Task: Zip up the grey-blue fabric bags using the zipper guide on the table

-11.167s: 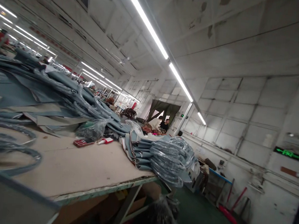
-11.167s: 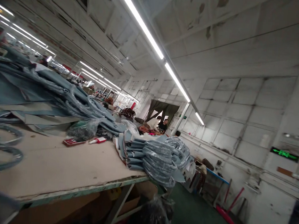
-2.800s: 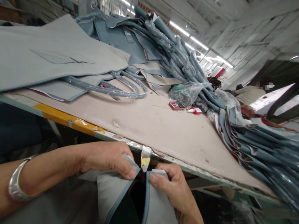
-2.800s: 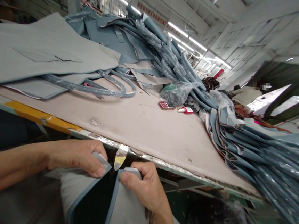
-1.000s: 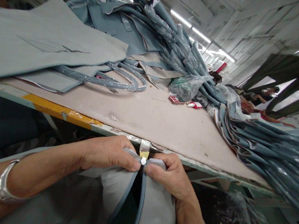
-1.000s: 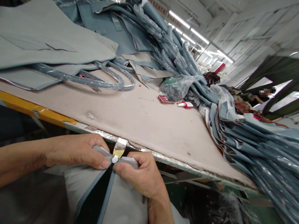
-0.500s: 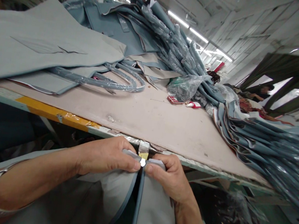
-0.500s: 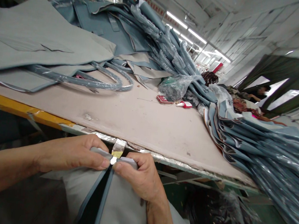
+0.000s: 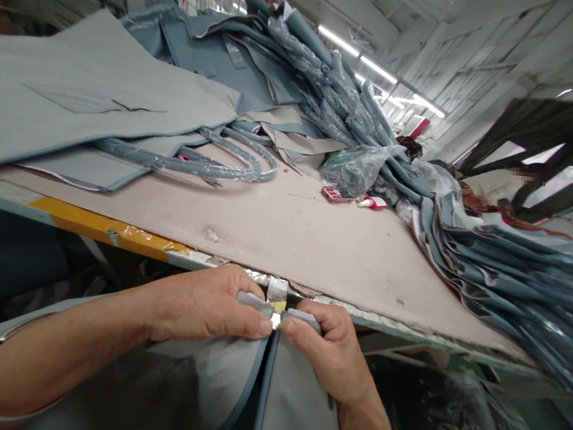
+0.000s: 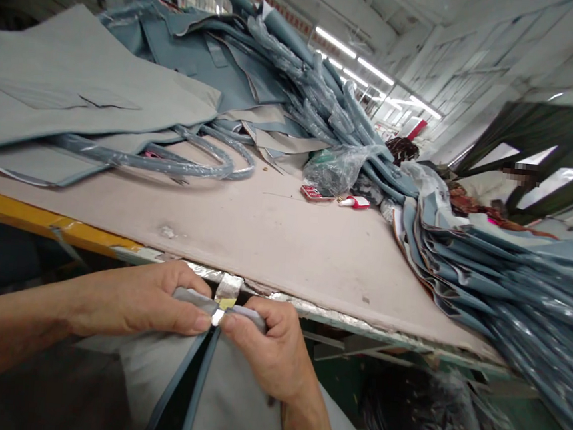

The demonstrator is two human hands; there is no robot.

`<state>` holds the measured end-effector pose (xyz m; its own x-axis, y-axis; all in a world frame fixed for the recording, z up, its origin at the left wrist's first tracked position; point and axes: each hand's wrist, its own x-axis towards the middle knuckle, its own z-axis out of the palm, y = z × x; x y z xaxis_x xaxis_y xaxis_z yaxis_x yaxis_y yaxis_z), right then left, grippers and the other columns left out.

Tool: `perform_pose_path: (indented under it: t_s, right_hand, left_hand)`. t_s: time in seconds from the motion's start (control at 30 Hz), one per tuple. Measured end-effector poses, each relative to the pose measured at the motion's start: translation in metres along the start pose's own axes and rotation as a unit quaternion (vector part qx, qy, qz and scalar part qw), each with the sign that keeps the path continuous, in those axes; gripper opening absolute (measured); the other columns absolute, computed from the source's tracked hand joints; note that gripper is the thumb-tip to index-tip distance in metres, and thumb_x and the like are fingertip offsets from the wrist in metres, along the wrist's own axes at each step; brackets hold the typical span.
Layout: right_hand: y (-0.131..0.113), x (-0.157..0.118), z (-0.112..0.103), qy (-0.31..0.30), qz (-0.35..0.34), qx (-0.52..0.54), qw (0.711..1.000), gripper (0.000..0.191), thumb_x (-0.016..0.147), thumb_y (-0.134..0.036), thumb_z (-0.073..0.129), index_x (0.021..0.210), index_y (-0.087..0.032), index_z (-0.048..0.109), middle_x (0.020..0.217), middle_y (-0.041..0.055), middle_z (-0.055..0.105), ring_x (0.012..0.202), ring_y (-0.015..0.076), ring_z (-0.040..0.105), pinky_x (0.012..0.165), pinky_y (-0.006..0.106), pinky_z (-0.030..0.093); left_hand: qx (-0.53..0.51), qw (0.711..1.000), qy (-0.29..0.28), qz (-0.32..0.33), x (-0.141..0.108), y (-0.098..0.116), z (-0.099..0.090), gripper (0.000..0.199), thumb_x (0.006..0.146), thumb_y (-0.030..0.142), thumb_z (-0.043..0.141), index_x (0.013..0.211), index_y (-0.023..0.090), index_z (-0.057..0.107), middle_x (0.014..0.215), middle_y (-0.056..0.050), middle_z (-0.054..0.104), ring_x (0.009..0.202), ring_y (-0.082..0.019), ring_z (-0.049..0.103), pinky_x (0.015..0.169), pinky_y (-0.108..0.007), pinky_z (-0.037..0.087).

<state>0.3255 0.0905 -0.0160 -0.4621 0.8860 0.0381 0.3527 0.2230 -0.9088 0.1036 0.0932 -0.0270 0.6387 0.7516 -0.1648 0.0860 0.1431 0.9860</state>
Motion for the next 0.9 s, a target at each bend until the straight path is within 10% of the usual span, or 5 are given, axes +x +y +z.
perform_pose_path:
  t_s: [0.9]
  right_hand:
    - [-0.0011,-0.0011,-0.0058,-0.070,0.024,0.026,0.997,0.045,0.083,-0.038,0.072,0.056,-0.018,0.042,0.054,-0.0067,0.028,0.052,0.0070,0.021,0.045,0.023,0.017]
  left_hand:
    - [0.027,0.997,0.036,-0.063,-0.0068,0.0021,-0.0018,0.028,0.062,0.037,0.070,0.077,0.014,0.070,0.062,0.002,0.052,0.057,-0.011,0.037,0.052,-0.024,0.024]
